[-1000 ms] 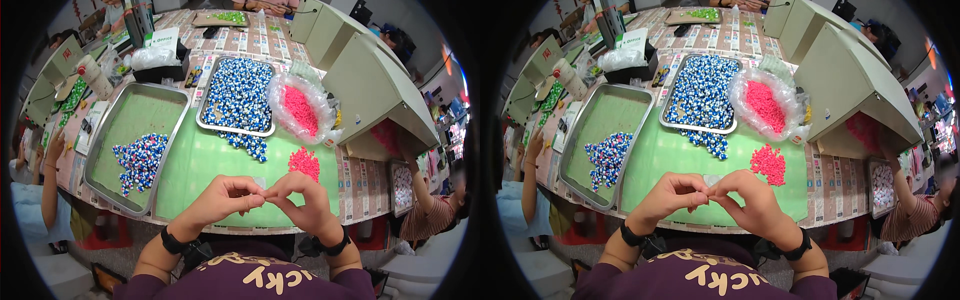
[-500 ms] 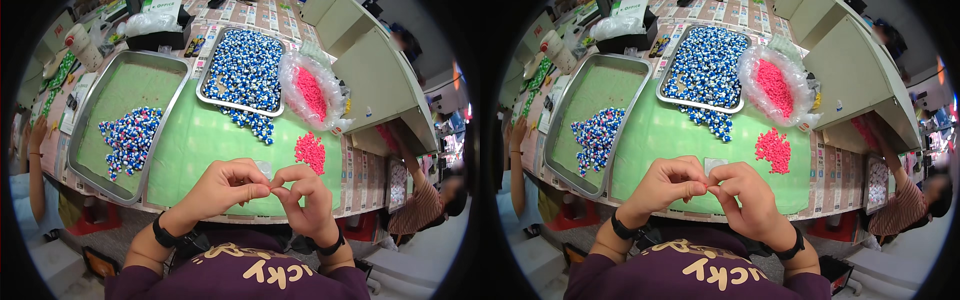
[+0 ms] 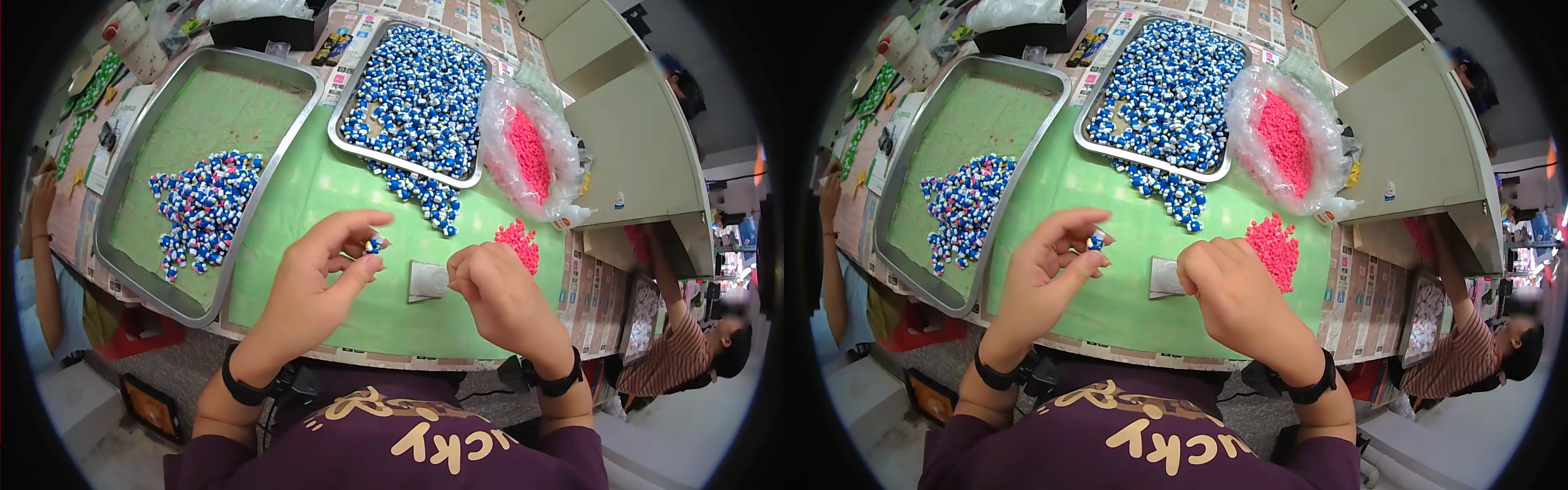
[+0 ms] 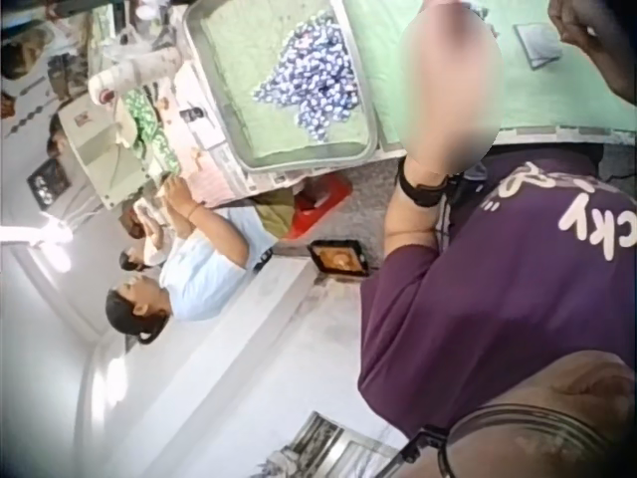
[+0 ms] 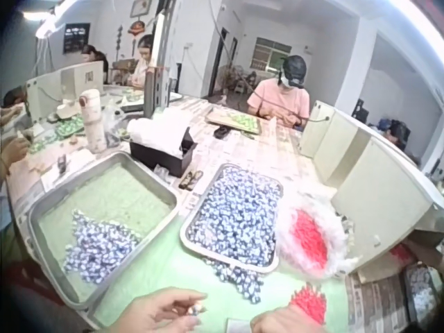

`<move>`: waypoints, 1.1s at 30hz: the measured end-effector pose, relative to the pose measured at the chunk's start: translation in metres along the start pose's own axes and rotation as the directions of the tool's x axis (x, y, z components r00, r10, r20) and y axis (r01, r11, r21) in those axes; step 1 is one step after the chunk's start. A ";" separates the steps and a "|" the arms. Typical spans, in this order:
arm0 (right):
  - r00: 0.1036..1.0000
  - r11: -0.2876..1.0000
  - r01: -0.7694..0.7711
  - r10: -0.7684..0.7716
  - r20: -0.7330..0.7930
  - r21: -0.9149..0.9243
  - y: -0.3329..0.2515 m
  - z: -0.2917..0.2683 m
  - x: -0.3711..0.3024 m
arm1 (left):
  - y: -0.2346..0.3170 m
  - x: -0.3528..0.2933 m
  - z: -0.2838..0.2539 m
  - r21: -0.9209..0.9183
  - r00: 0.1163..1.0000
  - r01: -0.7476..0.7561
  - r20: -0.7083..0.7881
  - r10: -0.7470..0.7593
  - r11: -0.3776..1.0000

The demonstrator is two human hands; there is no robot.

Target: The person repeatedly picks up a small blue and white capsule and a pink bead from a table, inserts the bead into the capsule, and places the assembled item into a metal tray. The process is performed one at a time by hand.

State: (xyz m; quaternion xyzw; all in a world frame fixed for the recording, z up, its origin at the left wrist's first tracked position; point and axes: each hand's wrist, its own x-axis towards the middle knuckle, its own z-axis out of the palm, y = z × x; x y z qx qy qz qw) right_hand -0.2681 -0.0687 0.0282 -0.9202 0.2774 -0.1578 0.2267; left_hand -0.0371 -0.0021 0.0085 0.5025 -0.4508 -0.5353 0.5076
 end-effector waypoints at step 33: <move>0.830 0.927 0.058 0.162 -0.534 0.372 -0.019 0.011 0.010 | 0.001 0.016 0.046 -0.163 0.968 -0.248 0.001 0.252 0.955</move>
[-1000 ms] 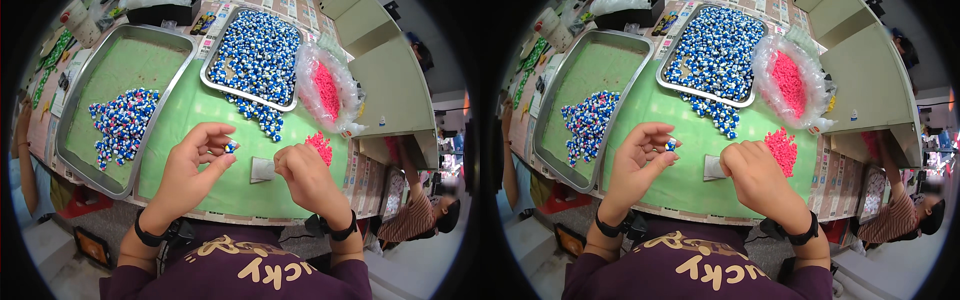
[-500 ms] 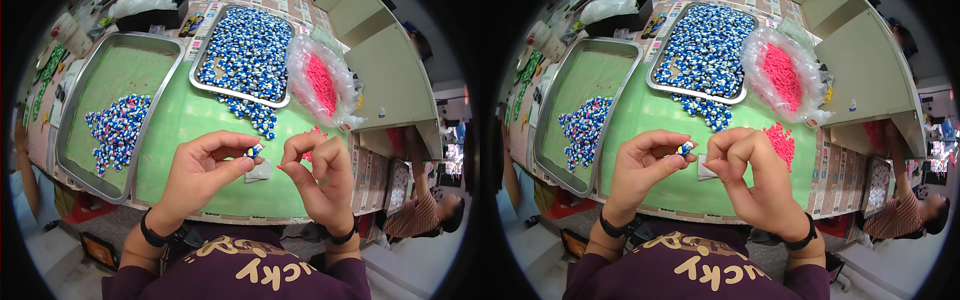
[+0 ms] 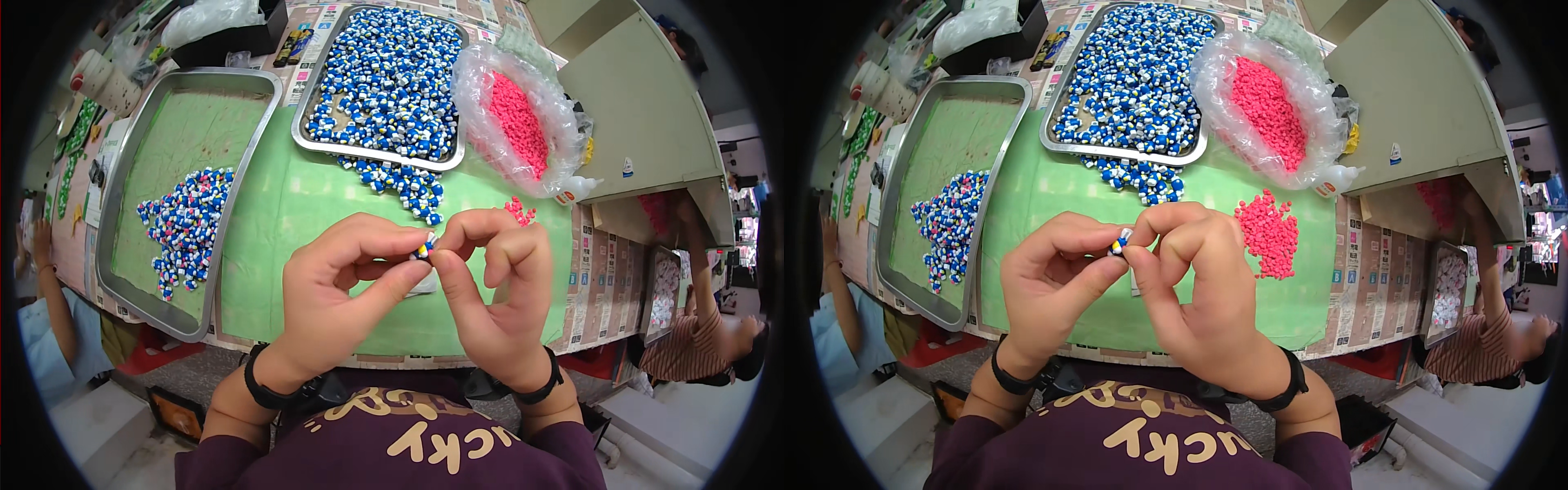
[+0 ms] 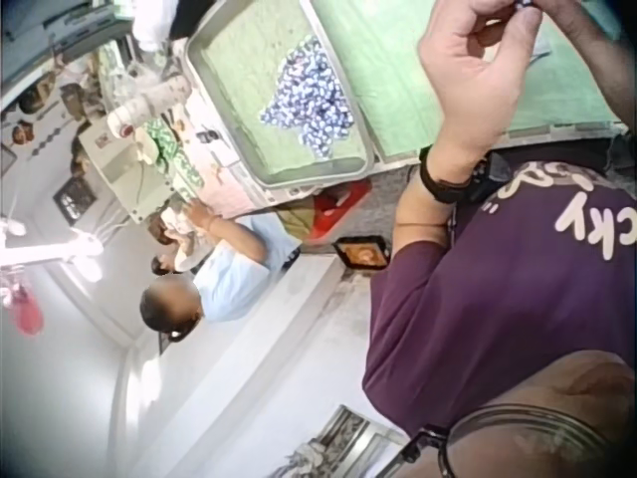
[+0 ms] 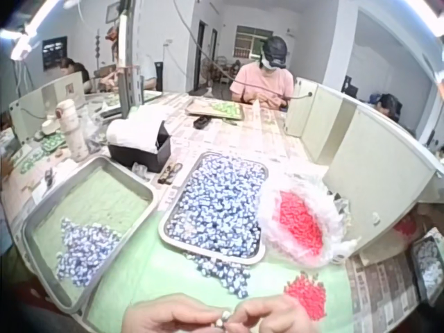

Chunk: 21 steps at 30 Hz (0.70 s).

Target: The person repeatedly picks up a small blue and white capsule and a pink bead from a table, inserts the bead into the capsule, and places the assembled item into a metal tray. The process is performed one at a time by hand.

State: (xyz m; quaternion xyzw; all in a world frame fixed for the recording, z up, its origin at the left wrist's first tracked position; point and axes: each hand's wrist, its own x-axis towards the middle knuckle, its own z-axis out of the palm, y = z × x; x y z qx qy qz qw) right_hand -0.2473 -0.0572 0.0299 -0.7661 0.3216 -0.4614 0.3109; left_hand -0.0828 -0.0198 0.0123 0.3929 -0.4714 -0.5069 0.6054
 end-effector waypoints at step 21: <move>0.916 0.900 -0.169 0.294 0.274 -0.402 0.080 -0.074 -0.003 | 0.046 -0.036 -0.195 0.851 0.789 0.442 -0.520 0.327 0.286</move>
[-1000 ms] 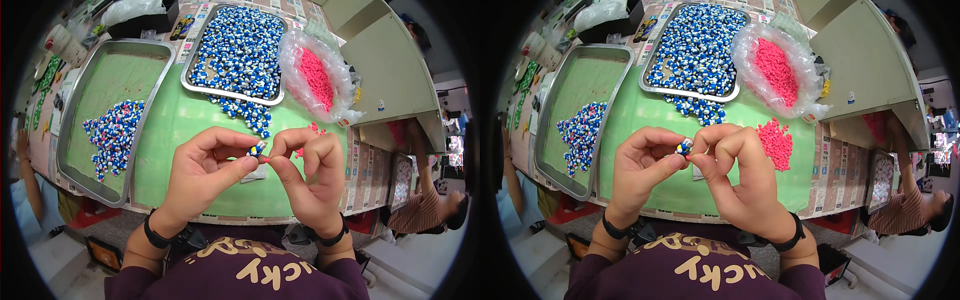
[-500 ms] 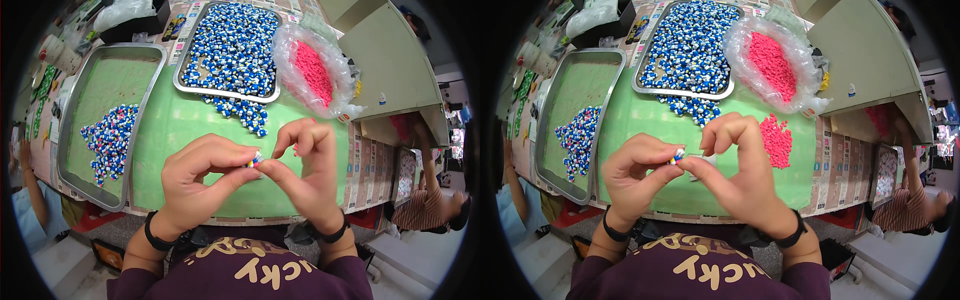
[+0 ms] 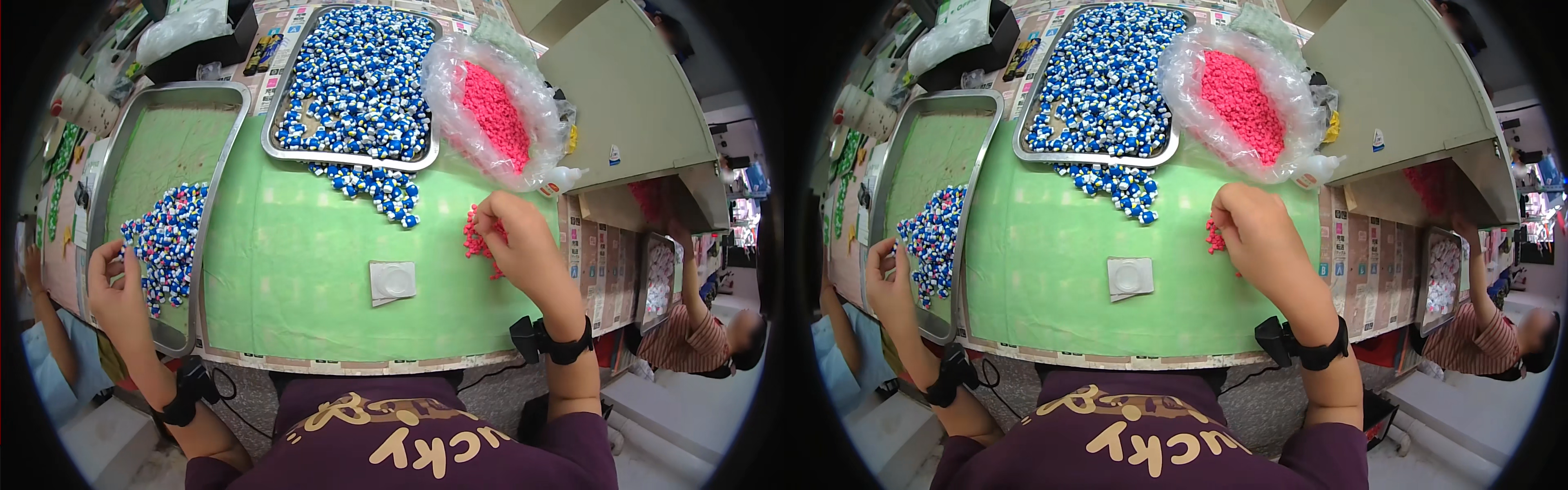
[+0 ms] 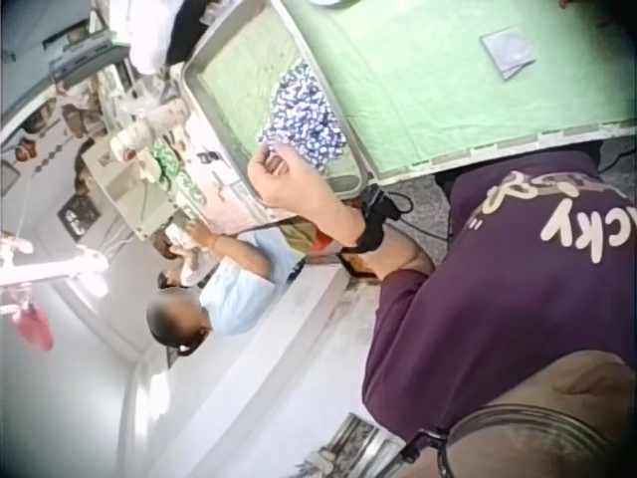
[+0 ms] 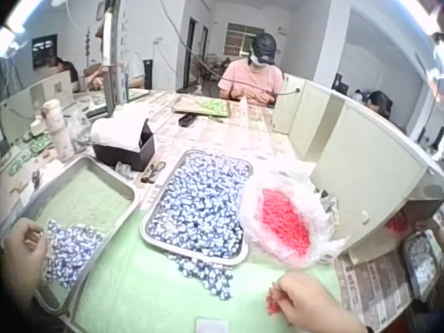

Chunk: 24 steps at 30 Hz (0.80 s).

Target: The person repeatedly picks up a small blue and white capsule and a pink bead from a table, inserts the bead into the capsule, and places the assembled item into a metal tray. The process is performed one at a time by hand.

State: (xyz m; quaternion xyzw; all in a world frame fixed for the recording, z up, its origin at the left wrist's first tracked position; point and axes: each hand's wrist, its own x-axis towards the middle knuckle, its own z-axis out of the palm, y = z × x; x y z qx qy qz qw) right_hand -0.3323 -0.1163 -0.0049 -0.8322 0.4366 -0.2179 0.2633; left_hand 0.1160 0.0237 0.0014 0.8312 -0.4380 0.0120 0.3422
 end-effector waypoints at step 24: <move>0.965 0.952 0.228 -0.194 0.174 -0.203 -0.014 0.024 0.006 | 0.177 -0.062 0.143 -0.480 0.523 -0.518 0.478 0.706 0.708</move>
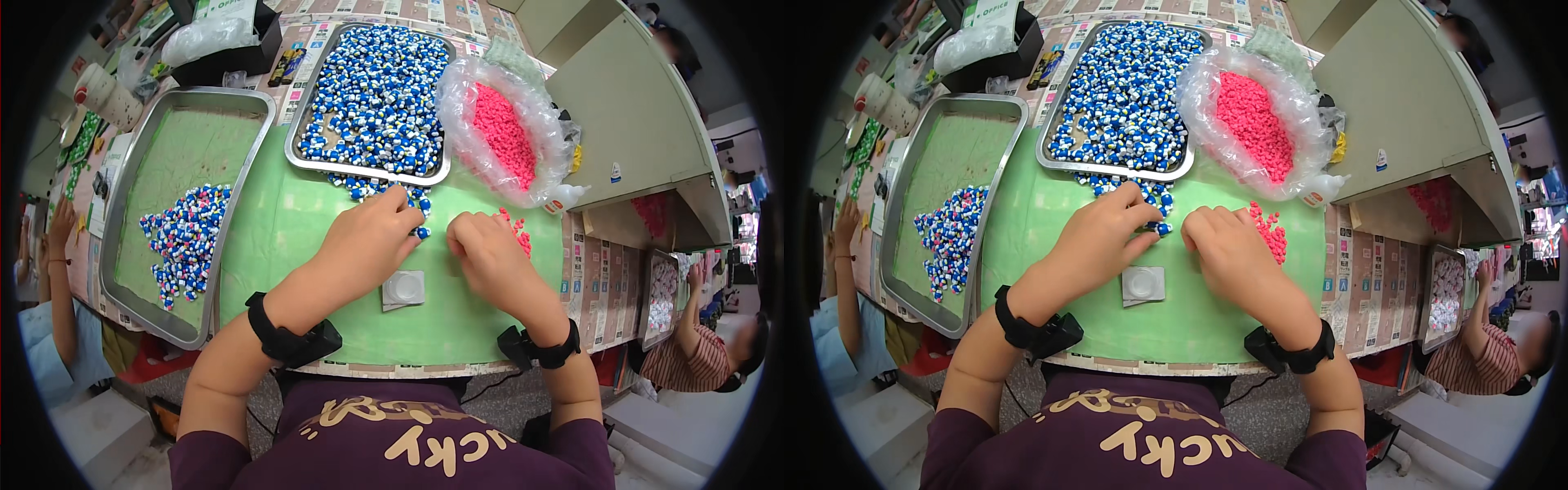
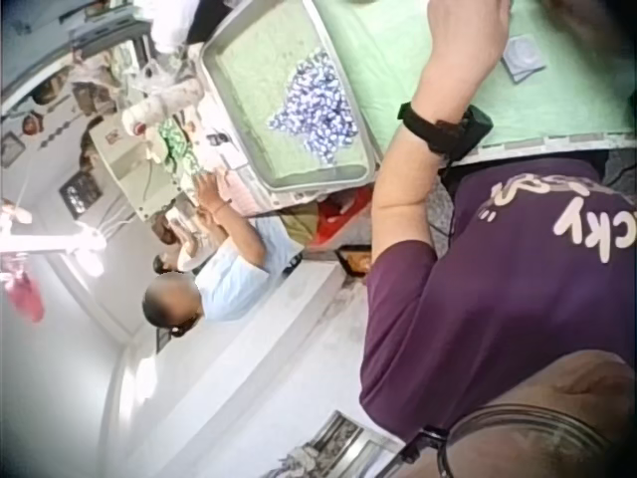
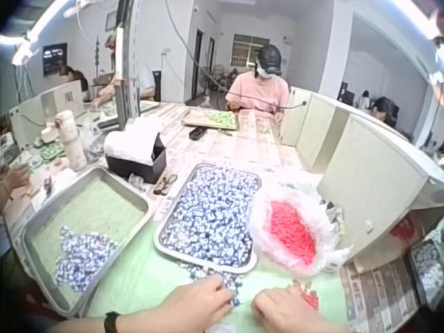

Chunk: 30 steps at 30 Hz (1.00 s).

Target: The person repeatedly picks up a small blue and white capsule and a pink bead from a table, inserts the bead into the capsule, and places the assembled item into a metal tray. The process is performed one at a time by hand.

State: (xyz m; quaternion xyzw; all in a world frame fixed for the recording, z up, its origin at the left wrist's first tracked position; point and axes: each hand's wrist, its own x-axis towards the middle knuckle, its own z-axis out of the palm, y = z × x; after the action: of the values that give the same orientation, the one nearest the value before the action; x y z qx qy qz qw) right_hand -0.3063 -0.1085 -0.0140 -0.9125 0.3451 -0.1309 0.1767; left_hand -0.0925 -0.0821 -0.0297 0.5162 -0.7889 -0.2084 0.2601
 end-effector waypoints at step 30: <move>0.959 0.696 0.196 0.010 -0.282 0.691 -0.054 -0.024 0.010 | 0.028 -0.030 -0.047 -0.919 0.959 0.278 0.246 -0.145 0.280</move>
State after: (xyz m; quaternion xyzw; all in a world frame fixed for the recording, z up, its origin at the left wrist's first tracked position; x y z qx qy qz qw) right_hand -0.2760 -0.0828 0.0310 -0.7632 0.2410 -0.3832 0.4612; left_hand -0.0733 -0.0463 0.0178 0.3522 -0.4540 -0.6918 0.4373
